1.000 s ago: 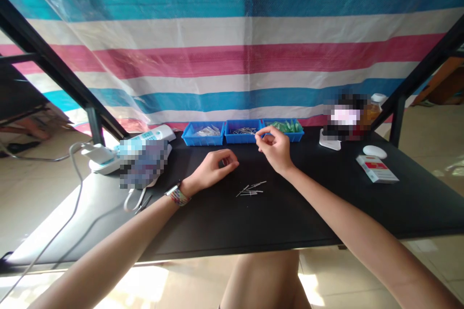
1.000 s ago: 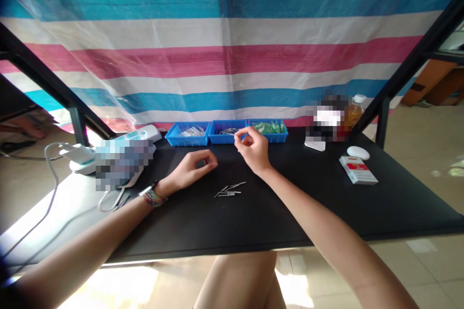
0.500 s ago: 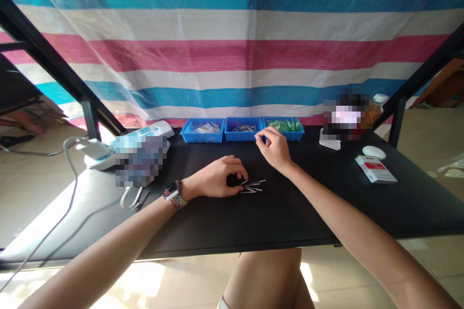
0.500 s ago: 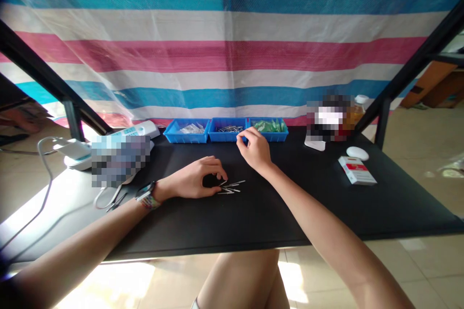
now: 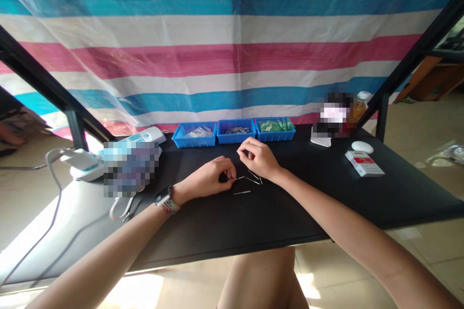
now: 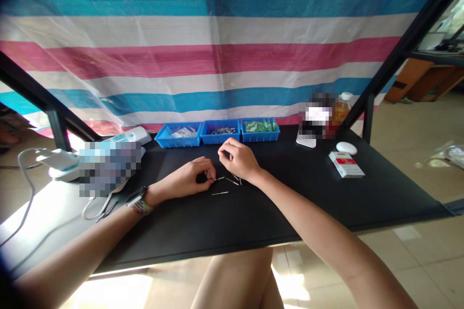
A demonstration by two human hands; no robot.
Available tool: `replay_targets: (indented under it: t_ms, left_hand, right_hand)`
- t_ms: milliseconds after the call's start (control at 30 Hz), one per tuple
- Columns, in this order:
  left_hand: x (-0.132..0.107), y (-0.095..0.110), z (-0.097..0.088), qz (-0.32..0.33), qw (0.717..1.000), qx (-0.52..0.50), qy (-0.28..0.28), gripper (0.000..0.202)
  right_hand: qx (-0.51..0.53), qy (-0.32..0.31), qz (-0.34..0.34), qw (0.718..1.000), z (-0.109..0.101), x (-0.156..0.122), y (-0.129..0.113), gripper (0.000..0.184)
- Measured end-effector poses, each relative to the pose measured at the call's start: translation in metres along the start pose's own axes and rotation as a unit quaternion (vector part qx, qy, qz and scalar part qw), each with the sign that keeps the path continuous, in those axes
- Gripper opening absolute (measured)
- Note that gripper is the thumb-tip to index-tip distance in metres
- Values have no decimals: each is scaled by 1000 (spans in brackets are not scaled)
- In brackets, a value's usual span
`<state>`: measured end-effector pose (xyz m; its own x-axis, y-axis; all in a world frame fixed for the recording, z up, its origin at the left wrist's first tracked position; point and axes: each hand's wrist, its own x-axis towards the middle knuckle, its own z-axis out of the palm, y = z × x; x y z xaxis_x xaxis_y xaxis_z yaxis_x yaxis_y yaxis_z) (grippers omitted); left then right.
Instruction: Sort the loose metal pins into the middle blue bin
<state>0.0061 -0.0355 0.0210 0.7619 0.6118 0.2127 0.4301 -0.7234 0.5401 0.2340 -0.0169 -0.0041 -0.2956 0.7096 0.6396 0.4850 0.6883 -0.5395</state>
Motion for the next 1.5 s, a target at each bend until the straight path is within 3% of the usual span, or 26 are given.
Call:
replay_targets:
  t_ms: [233, 367, 567, 733, 967, 1200, 1500]
  left_hand:
    - [1, -11, 3, -52, 995, -52, 73, 9]
    - [3, -15, 3, -86, 981, -112, 130, 19]
    - [7, -12, 4, -91, 950, -242, 175, 30]
    - [7, -12, 3, -98, 934, -291, 182, 33]
    - [5, -10, 1, -106, 936, -278, 188, 35]
    - [1, -13, -5, -79, 964, -159, 197, 30]
    - [1, -17, -3, -120, 961, -104, 227, 43]
  right_hand:
    - [59, -35, -29, 997, -3, -3, -8, 7]
    - [86, -51, -43, 994, -1, -6, -13, 13]
    - [114, -27, -34, 992, 2, -4, -14, 11]
    - [132, -30, -14, 991, 4, -4, -13, 9]
    - [137, -42, 13, 990, 4, -3, -15, 7]
    - [143, -8, 46, 989, 2, 0, -8, 13]
    - [189, 4, 75, 979, 6, -4, -13, 5]
